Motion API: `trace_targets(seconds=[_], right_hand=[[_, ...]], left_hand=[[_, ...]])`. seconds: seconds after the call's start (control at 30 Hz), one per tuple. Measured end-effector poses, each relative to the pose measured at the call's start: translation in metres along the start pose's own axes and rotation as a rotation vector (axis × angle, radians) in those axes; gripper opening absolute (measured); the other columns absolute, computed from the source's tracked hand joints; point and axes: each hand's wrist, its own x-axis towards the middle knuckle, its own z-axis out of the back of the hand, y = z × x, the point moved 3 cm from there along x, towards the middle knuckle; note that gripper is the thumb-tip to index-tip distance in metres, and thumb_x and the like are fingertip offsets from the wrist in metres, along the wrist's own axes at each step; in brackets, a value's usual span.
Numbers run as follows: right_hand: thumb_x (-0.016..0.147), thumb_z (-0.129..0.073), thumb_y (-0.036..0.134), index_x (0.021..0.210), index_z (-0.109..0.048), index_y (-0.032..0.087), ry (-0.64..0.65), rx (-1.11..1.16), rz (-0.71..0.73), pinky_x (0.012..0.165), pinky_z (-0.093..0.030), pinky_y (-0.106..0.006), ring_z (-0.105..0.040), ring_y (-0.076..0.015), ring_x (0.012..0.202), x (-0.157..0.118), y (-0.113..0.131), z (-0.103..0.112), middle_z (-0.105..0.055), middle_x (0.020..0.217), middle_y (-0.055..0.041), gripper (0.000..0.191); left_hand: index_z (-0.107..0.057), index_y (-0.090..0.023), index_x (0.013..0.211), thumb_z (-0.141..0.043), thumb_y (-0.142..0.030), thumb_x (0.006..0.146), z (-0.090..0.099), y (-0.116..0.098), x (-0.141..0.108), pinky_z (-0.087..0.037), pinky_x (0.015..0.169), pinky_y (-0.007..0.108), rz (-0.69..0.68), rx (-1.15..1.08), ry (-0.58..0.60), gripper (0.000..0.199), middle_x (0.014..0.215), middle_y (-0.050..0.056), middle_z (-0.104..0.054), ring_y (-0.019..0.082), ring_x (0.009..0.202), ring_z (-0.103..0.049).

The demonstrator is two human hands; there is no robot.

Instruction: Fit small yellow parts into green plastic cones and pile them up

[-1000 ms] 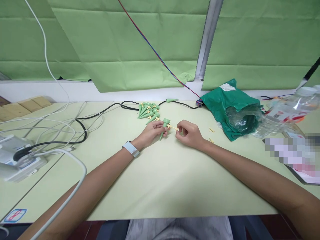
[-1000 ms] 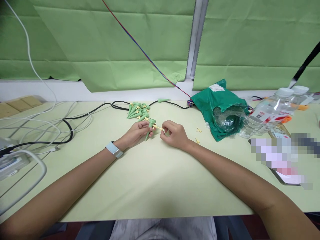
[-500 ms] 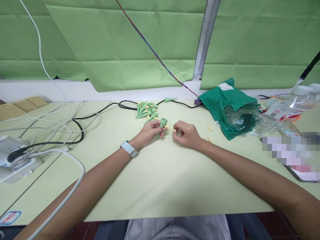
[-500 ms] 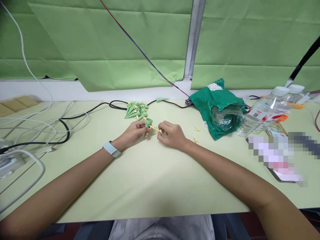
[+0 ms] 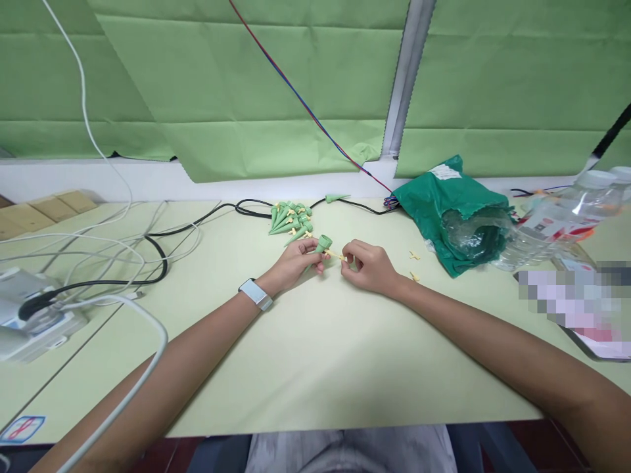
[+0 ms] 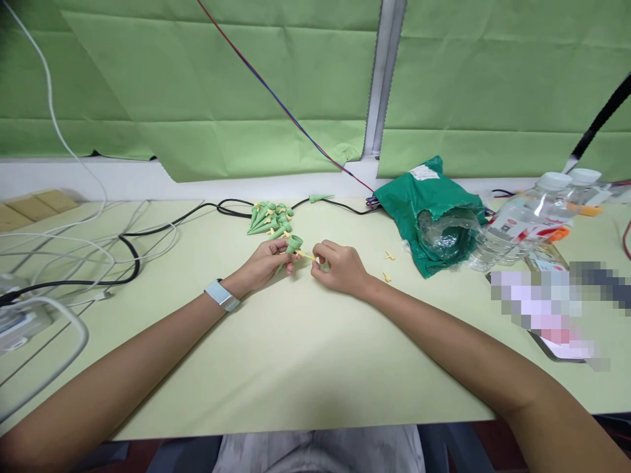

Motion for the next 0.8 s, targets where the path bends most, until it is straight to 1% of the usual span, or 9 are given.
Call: trace_targets(seconds=[0.13,0.3,0.4,0.57,0.67,0.73,0.8], right_hand=[[0.084,-0.062,0.017,0.085,-0.056,0.022,0.004,0.0,0.011,0.058,-0.036,-0.026,-0.049,-0.0111,0.058,0.0,0.001,0.0,-0.061,0.077,0.0019,0.008],[0.085,-0.062,0.018,0.086,-0.056,0.022,-0.005,-0.009,0.003,0.058,-0.036,-0.026,-0.049,-0.0112,0.058,0.001,0.002,0.0,-0.062,0.076,0.0018,0.007],[0.086,-0.062,0.019,0.087,-0.057,0.023,-0.004,-0.009,0.006,0.058,-0.037,-0.026,-0.05,-0.0112,0.058,0.0,0.002,0.0,-0.063,0.077,0.0014,0.006],[0.089,-0.062,0.021,0.09,-0.059,0.022,-0.028,0.077,-0.002,0.057,-0.04,-0.026,-0.051,-0.0094,0.054,-0.001,0.002,-0.001,-0.068,0.079,0.0014,0.004],[0.088,-0.065,0.024,0.089,-0.06,0.022,-0.034,0.197,-0.102,0.058,-0.044,-0.027,-0.053,-0.01,0.054,0.0,0.002,-0.003,-0.068,0.077,0.0012,0.005],[0.088,-0.067,0.029,0.088,-0.061,0.022,-0.021,0.355,-0.248,0.055,-0.045,-0.027,-0.055,-0.011,0.053,0.001,0.0,-0.006,-0.066,0.073,0.0014,0.009],[0.09,-0.068,0.038,0.089,-0.062,0.022,0.033,0.565,-0.426,0.051,-0.047,-0.026,-0.057,-0.0115,0.051,0.002,-0.003,-0.011,-0.067,0.072,0.0009,0.017]], left_hand=[[-0.069,-0.014,0.079,-0.085,-0.027,0.073,0.0,0.0,0.0,-0.051,0.064,0.026,0.014,-0.017,0.0,0.021,0.073,0.001,-0.064,0.01,0.058,-0.06],[-0.071,-0.014,0.085,-0.083,-0.026,0.078,0.003,0.007,0.001,-0.053,0.066,0.027,0.021,0.008,0.034,0.018,0.075,0.003,-0.069,0.012,0.06,-0.064],[-0.072,-0.014,0.085,-0.083,-0.026,0.079,0.003,0.009,0.001,-0.055,0.068,0.028,0.021,0.035,0.041,0.017,0.076,0.004,-0.07,0.013,0.063,-0.066],[-0.072,-0.014,0.081,-0.086,-0.028,0.076,-0.002,0.005,-0.002,-0.057,0.072,0.031,0.03,0.044,0.032,0.02,0.075,0.005,-0.07,0.017,0.07,-0.071],[-0.072,-0.014,0.079,-0.088,-0.03,0.074,-0.005,0.002,-0.003,-0.058,0.072,0.032,0.027,0.012,0.008,0.024,0.077,0.005,-0.07,0.017,0.07,-0.07],[-0.072,-0.013,0.079,-0.089,-0.031,0.073,-0.006,0.001,-0.004,-0.058,0.071,0.032,0.029,0.006,-0.013,0.025,0.076,0.005,-0.07,0.016,0.067,-0.069],[-0.071,-0.013,0.078,-0.089,-0.032,0.073,-0.006,0.001,-0.004,-0.057,0.069,0.031,0.03,0.009,-0.031,0.026,0.075,0.005,-0.07,0.016,0.066,-0.068]])
